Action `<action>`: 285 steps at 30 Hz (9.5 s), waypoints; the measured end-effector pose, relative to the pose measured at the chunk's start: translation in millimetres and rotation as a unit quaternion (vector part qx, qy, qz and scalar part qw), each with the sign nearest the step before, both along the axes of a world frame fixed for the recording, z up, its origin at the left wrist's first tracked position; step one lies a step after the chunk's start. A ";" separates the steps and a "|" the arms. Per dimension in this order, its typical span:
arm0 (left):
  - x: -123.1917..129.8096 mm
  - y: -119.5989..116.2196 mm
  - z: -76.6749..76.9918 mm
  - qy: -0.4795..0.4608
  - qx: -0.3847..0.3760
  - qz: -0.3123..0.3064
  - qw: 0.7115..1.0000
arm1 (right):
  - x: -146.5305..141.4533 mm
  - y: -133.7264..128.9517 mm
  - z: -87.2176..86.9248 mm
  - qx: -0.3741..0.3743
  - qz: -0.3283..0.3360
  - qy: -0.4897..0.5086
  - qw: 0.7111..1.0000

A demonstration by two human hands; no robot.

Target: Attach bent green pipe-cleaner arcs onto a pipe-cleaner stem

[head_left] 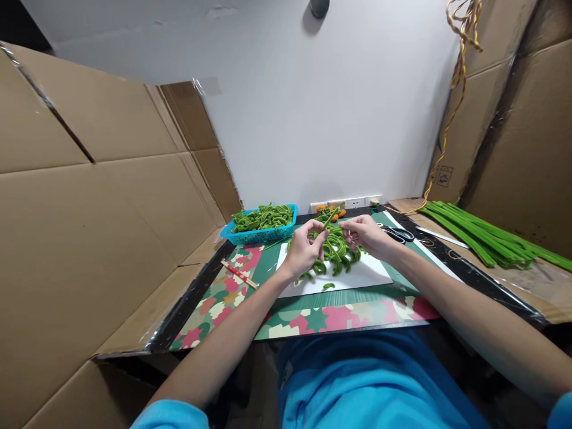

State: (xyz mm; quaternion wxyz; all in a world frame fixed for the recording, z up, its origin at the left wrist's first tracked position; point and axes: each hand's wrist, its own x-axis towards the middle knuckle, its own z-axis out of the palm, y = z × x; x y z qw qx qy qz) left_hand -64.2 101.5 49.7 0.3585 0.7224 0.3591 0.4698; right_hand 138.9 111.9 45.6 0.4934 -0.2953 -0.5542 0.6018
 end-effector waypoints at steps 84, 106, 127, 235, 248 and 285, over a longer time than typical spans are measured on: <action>2.1 2.8 4.9 -0.167 -0.101 0.063 0.979 | -8.4 -6.5 -8.7 0.258 -0.123 -0.125 0.950; 10.8 -5.4 3.0 -0.139 -0.132 0.010 0.981 | -6.1 -12.0 -8.5 0.255 -0.119 -0.079 0.956; -0.9 -1.1 2.7 -0.059 -0.148 -0.091 0.983 | 5.0 -1.3 -6.7 0.237 -0.021 -0.068 0.969; -1.2 7.5 3.9 -0.029 -0.042 -0.055 0.997 | -1.6 -5.5 -6.1 0.308 -0.145 -0.173 0.924; 8.3 -0.4 3.2 -0.036 -0.081 -0.089 0.992 | -5.2 -8.9 -4.2 0.262 -0.169 -0.104 0.944; 7.9 -0.2 1.3 -0.093 -0.149 -0.075 0.982 | -5.9 -4.8 -8.6 0.245 -0.125 -0.089 0.957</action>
